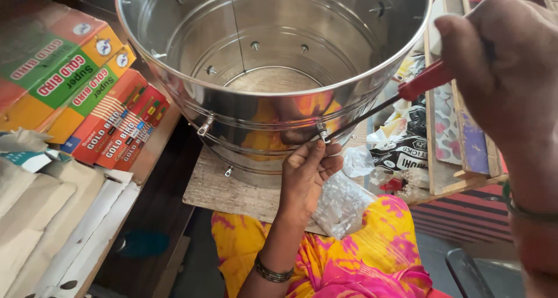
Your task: The person sits on the floor and uses a screwdriver to tighten screws on the side of a large stainless steel container. They rotate the container to access different fasteners and continue securing them throughout the clip.
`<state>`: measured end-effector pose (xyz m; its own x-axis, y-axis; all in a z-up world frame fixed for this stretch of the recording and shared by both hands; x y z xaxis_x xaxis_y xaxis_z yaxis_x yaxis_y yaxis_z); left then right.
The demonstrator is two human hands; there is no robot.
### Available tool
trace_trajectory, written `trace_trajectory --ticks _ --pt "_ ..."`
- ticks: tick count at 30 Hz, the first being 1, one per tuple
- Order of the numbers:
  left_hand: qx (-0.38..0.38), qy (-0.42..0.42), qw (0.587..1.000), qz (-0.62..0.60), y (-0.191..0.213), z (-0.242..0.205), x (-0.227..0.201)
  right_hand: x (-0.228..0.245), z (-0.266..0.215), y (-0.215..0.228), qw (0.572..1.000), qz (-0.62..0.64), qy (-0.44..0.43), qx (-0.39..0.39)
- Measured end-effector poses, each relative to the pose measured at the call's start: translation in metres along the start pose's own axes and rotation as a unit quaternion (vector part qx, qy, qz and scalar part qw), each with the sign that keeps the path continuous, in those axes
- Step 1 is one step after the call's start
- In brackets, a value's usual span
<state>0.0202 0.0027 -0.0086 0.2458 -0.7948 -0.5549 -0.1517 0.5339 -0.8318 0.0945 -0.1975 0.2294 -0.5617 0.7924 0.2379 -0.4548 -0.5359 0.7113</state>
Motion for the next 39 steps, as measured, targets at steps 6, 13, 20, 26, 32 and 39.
trace_trajectory --ticks 6,13,20,26,32,39 --pt "-0.007 0.0 1.0 0.0 0.0 0.001 -0.002 -0.055 -0.002 -0.033 0.986 0.117 -0.114 -0.013" --pt "-0.014 -0.009 1.0 0.005 0.0 0.004 -0.002 -0.102 -0.039 -0.08 0.96 0.19 -0.206 0.009" --pt "-0.03 -0.066 0.995 0.066 -0.003 0.002 -0.002 -0.137 -0.093 -0.152 0.863 0.266 -0.421 0.081" --pt "-0.017 -0.131 0.97 0.203 0.016 -0.011 0.028 -0.127 -0.165 -0.223 0.668 0.508 -0.522 0.156" --pt "0.14 -0.282 0.784 0.535 0.046 -0.019 0.071 -0.1 -0.222 -0.278 0.492 0.539 -0.631 0.263" --pt "0.115 -0.185 0.777 0.591 0.089 -0.025 0.097 -0.04 -0.284 -0.329 0.379 0.572 -0.632 0.36"
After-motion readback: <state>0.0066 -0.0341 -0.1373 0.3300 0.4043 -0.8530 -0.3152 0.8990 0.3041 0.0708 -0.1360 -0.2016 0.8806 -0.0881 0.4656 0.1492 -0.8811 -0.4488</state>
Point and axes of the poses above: each hand's wrist, its own z-axis towards the middle knuckle, its own y-axis out of the back of the hand, x = y × z, the point moved 1 cm from there along z, towards the middle knuckle, and after that the axes turned 14 degrees about -y, right-handed, at the moved point
